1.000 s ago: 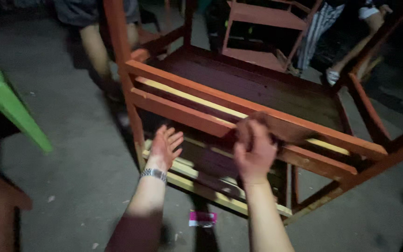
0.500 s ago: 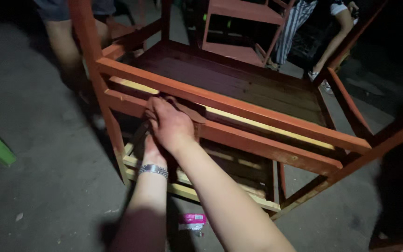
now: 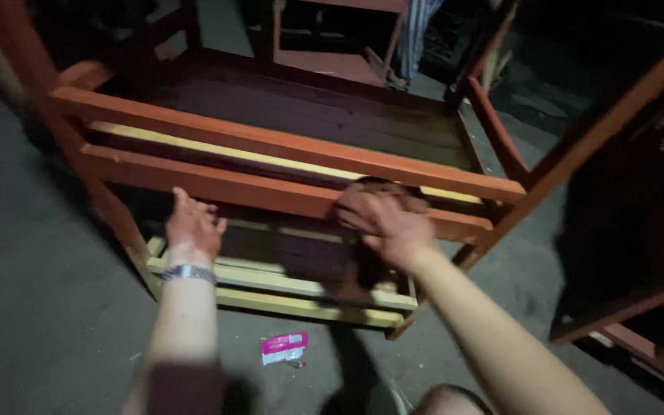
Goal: The person wipes a reddish stain onto the unfinished wooden rails and legs of an overturned chair using a cloth, holding the chair steady with the other hand and working across different rails and sides of the frame.
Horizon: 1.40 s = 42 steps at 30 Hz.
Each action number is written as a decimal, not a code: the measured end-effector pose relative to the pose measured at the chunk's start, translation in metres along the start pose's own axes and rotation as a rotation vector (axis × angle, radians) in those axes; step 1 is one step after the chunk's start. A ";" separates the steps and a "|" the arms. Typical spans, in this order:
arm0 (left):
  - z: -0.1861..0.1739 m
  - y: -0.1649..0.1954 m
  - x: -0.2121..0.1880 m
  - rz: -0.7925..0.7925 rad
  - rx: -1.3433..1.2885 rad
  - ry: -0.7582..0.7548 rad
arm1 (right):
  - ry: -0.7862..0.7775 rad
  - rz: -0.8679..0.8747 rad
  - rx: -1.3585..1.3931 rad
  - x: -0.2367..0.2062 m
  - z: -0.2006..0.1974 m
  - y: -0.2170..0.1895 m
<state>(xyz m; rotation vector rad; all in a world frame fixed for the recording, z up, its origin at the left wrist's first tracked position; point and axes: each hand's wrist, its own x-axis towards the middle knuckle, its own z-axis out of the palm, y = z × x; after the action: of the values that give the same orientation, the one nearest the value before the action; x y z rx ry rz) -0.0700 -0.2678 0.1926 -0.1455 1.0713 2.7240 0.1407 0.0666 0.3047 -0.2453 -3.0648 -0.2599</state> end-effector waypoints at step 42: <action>0.110 -0.063 -0.088 -0.107 -0.054 -0.147 | 1.073 0.019 0.242 -0.027 0.048 0.005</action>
<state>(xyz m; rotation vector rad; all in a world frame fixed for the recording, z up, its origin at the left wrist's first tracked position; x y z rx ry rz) 0.0286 -0.1619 0.2463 -0.0093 0.9235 2.6230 0.1666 0.0757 0.2560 -0.0728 -1.9989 0.0050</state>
